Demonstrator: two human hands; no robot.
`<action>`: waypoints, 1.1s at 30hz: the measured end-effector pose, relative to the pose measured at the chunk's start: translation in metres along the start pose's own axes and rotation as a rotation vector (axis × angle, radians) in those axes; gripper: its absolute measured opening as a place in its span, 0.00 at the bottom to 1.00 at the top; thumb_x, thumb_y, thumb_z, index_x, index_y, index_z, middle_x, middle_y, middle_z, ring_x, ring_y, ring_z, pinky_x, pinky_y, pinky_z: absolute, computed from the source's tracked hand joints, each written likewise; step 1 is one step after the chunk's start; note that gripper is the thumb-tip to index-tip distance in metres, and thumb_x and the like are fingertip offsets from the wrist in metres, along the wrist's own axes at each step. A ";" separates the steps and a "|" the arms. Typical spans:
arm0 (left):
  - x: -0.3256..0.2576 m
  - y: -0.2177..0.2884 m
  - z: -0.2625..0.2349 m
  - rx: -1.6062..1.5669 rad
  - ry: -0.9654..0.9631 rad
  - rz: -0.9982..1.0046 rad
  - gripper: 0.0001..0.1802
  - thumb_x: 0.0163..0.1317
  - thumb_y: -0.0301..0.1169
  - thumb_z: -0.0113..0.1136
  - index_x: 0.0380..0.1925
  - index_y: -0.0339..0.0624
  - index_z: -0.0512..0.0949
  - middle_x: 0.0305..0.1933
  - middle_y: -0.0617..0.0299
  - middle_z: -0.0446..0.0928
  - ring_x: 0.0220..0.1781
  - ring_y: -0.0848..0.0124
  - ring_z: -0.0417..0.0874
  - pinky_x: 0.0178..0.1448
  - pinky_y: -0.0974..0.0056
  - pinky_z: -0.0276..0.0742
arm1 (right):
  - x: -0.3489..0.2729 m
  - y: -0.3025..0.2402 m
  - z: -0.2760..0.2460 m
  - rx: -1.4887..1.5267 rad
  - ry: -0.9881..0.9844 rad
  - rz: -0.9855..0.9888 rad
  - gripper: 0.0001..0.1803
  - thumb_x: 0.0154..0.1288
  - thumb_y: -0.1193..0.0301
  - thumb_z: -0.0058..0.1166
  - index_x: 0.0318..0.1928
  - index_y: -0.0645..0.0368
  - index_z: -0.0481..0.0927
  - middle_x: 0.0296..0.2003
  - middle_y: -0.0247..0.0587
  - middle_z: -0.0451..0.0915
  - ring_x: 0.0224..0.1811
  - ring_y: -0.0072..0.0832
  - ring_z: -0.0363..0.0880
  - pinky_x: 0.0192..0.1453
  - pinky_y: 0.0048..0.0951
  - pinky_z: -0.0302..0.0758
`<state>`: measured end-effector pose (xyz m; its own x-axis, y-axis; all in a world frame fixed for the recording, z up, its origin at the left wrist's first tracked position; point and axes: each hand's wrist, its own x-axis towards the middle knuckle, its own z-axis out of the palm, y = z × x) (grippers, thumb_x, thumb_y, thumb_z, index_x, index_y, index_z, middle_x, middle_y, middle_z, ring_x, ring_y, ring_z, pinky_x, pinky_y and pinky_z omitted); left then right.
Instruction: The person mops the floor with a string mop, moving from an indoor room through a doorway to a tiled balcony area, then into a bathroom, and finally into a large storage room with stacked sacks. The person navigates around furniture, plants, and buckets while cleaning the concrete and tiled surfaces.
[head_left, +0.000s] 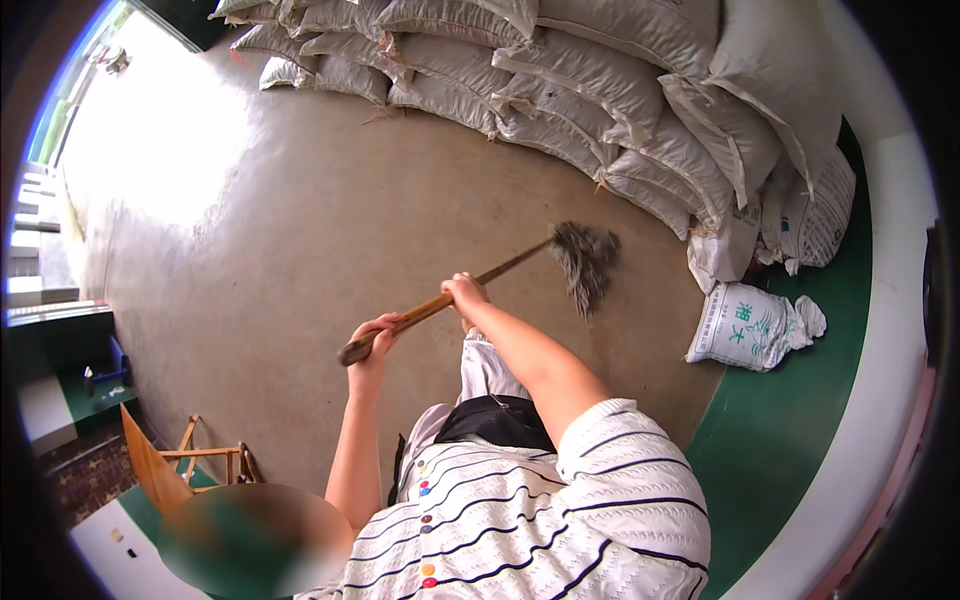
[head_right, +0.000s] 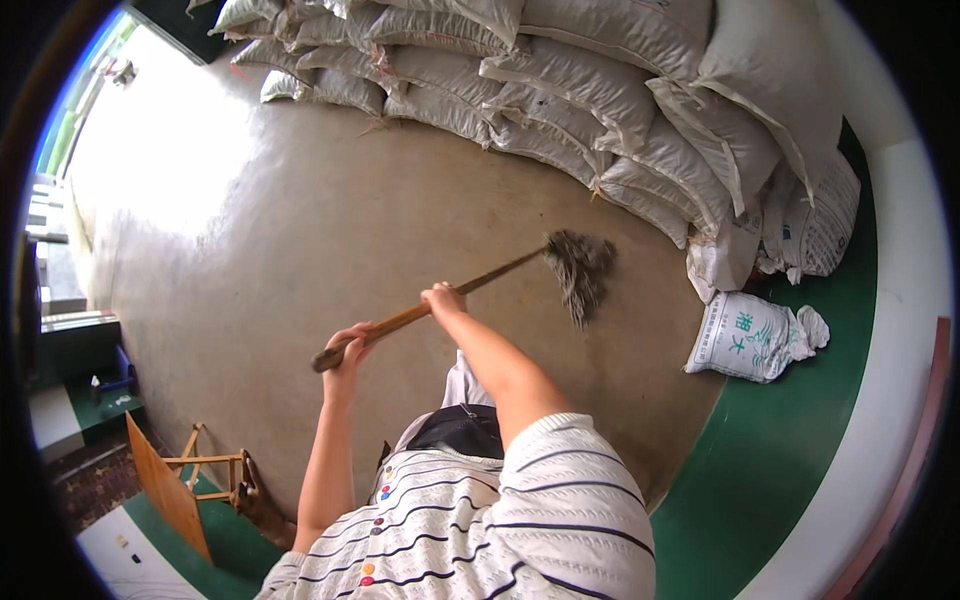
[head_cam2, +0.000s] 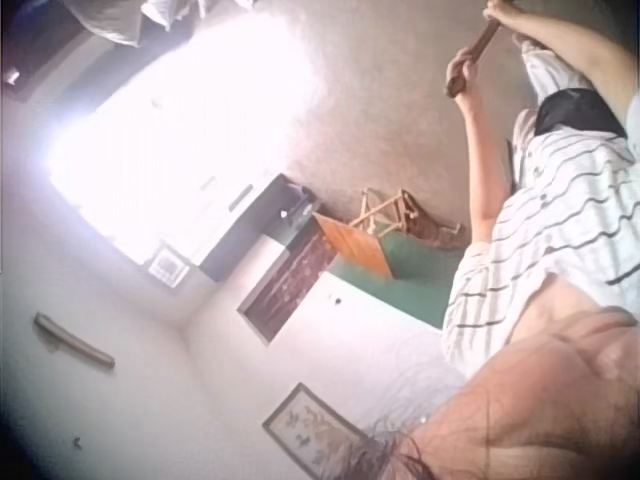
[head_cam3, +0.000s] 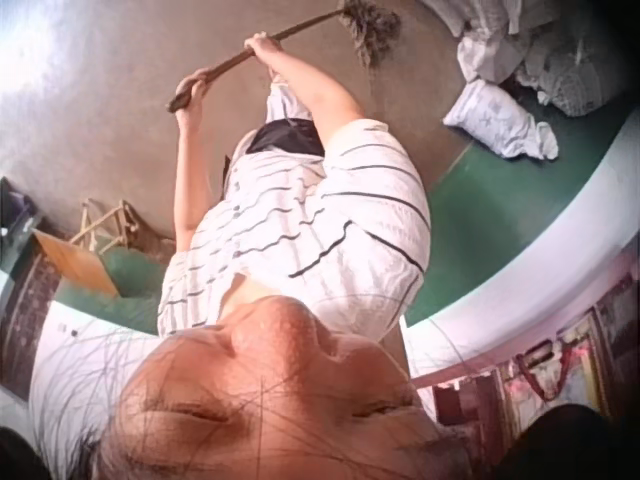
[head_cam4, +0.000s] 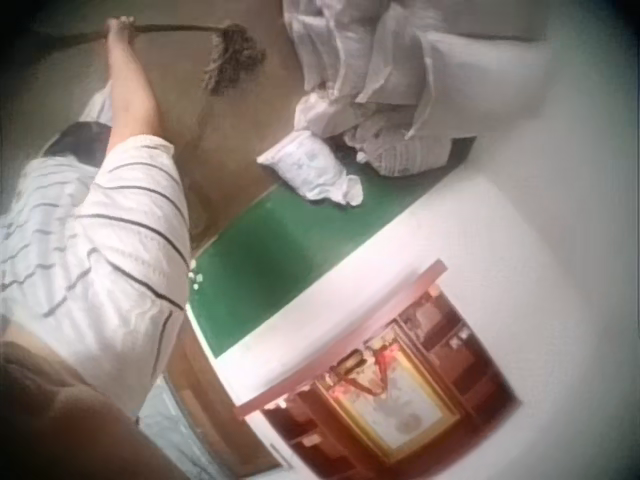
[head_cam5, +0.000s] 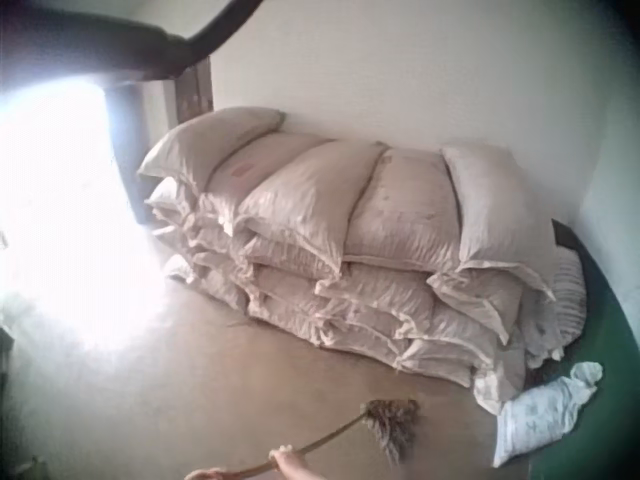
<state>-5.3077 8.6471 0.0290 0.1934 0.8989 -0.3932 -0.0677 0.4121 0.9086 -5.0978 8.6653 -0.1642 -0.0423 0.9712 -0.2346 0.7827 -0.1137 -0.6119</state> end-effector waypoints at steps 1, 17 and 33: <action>-0.002 -0.001 -0.009 -0.024 0.063 0.011 0.07 0.63 0.29 0.54 0.39 0.39 0.74 0.53 0.56 0.75 0.59 0.65 0.73 0.61 0.60 0.73 | 0.016 -0.010 0.007 0.007 -0.040 -0.025 0.11 0.49 0.77 0.58 0.33 0.46 0.80 0.37 0.38 0.77 0.49 0.37 0.73 0.48 0.37 0.74; 0.001 0.008 -0.067 0.232 0.237 0.339 0.09 0.63 0.32 0.54 0.36 0.36 0.76 0.48 0.52 0.78 0.54 0.64 0.76 0.62 0.61 0.67 | 0.091 -0.103 0.032 -0.104 -0.241 -0.162 0.12 0.45 0.66 0.67 0.33 0.47 0.80 0.40 0.36 0.78 0.53 0.32 0.73 0.68 0.37 0.59; 0.092 -0.005 0.055 0.225 -0.646 0.082 0.06 0.59 0.21 0.55 0.35 0.36 0.79 0.40 0.59 0.82 0.43 0.75 0.79 0.51 0.69 0.74 | -0.067 0.072 0.008 0.184 0.430 0.303 0.18 0.32 0.67 0.74 0.22 0.56 0.75 0.26 0.44 0.77 0.31 0.44 0.77 0.37 0.41 0.74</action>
<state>-5.2362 8.7200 -0.0038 0.7460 0.6276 -0.2228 0.0846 0.2425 0.9665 -5.0436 8.5899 -0.1990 0.4552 0.8830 -0.1148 0.5977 -0.3986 -0.6956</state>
